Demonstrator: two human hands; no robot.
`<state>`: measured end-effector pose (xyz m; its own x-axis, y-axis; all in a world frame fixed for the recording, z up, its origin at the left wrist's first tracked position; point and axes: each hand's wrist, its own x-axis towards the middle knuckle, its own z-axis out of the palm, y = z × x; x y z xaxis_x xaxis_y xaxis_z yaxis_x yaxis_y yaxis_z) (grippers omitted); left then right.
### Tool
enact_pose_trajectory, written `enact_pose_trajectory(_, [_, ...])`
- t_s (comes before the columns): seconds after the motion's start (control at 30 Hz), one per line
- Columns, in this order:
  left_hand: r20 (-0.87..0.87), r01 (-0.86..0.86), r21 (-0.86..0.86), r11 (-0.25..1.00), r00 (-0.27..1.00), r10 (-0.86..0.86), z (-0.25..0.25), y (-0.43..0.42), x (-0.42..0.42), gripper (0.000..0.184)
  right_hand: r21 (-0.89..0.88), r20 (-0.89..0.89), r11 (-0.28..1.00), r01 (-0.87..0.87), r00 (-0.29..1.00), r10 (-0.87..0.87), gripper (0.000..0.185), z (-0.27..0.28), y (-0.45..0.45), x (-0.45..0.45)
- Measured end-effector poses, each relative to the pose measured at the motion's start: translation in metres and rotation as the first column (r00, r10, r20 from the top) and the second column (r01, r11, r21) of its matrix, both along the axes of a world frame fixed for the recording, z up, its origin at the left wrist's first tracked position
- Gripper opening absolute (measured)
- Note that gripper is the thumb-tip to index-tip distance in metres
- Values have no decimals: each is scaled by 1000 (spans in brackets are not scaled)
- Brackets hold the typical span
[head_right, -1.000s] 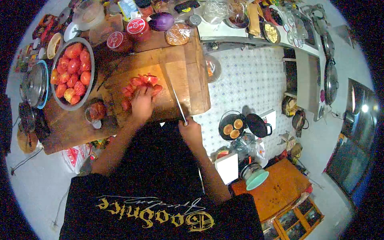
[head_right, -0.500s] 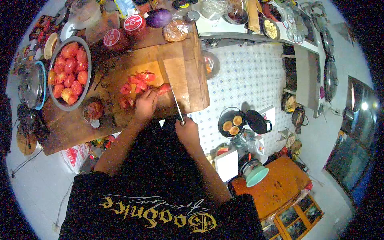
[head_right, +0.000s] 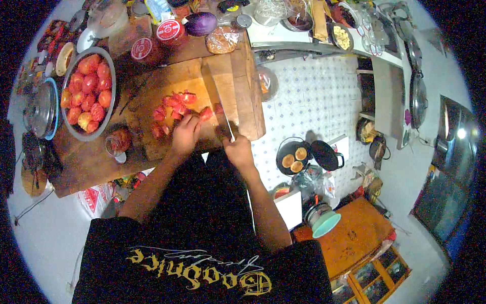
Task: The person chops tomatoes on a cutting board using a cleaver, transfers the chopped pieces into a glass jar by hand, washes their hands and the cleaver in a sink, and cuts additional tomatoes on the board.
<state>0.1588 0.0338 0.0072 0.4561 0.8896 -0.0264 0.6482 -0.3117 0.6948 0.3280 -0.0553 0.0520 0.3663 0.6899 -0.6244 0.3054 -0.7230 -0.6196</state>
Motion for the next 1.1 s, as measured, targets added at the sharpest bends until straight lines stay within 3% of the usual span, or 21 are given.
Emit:
enact_pose_trajectory(0.13, [-17, 6, -21, 1000, 1000, -6, -1, -5, -4, 16, 118, 137, 993, -13, 991, -3, 25, 28, -1, -11])
enact_pose_trajectory(0.23, [-9, 18, -62, 998, 1000, -18, -5, -7, -3, 16, 5, 118, 1000, -6, 993, 6, 25, 44, -5, -22])
enact_pose_trajectory(0.3, [74, -28, -13, 1000, 997, 29, -3, -6, -2, 15, 3, 99, 1000, -11, 995, 10, 25, 44, -1, -27])
enact_pose_trajectory(0.4, [54, -20, -33, 999, 998, 21, 6, -1, -1, 12, -21, 44, 1000, -10, 999, 11, 25, 28, 2, -34])
enact_pose_trajectory(0.47, [52, -6, -13, 1000, 999, 6, -1, 1, 0, 11, -42, 222, 997, -62, 973, 70, 25, 5, 4, -40])
enact_pose_trajectory(0.53, [43, 11, 3, 1000, 999, -11, -4, 3, 0, 10, -110, 168, 993, -36, 984, 54, 27, -2, 12, -50])
enact_pose_trajectory(0.6, [32, -11, 0, 1000, 999, 11, -6, 4, 2, 9, -11, 305, 999, -35, 952, 36, 30, -11, 9, -58])
enact_pose_trajectory(0.67, [37, -48, -13, 999, 998, 49, -8, -4, 1, 9, -170, 158, 985, -39, 985, 67, 34, -18, 14, -30])
enact_pose_trajectory(0.73, [47, -106, 7, 994, 993, 105, -11, 1, 5, 9, 13, 72, 999, -48, 996, 47, 32, 10, 28, -8])
enact_pose_trajectory(0.83, [155, -312, -142, 939, 930, 333, -4, -7, 5, 13, 63, 50, 997, -38, 998, 35, 29, 42, 28, -10])
enact_pose_trajectory(0.87, [159, -310, -135, 941, 931, 330, -15, -10, 4, 13, 71, 53, 997, -36, 998, 32, 29, 47, 26, -13])
enact_pose_trajectory(0.93, [174, -363, -476, 801, 854, 491, -23, -12, 7, 16, 42, 114, 998, -54, 992, 49, 26, 52, 20, -21])
enact_pose_trajectory(0.97, [269, -352, -587, 729, 764, 586, -27, -17, 9, 18, -7, 123, 998, -63, 990, 63, 24, 50, 18, -25])
enact_pose_trajectory(1.1, [177, -380, -417, 825, 857, 484, -55, -19, -1, 18, 28, 160, 997, -66, 985, 60, 21, 37, 9, -40])
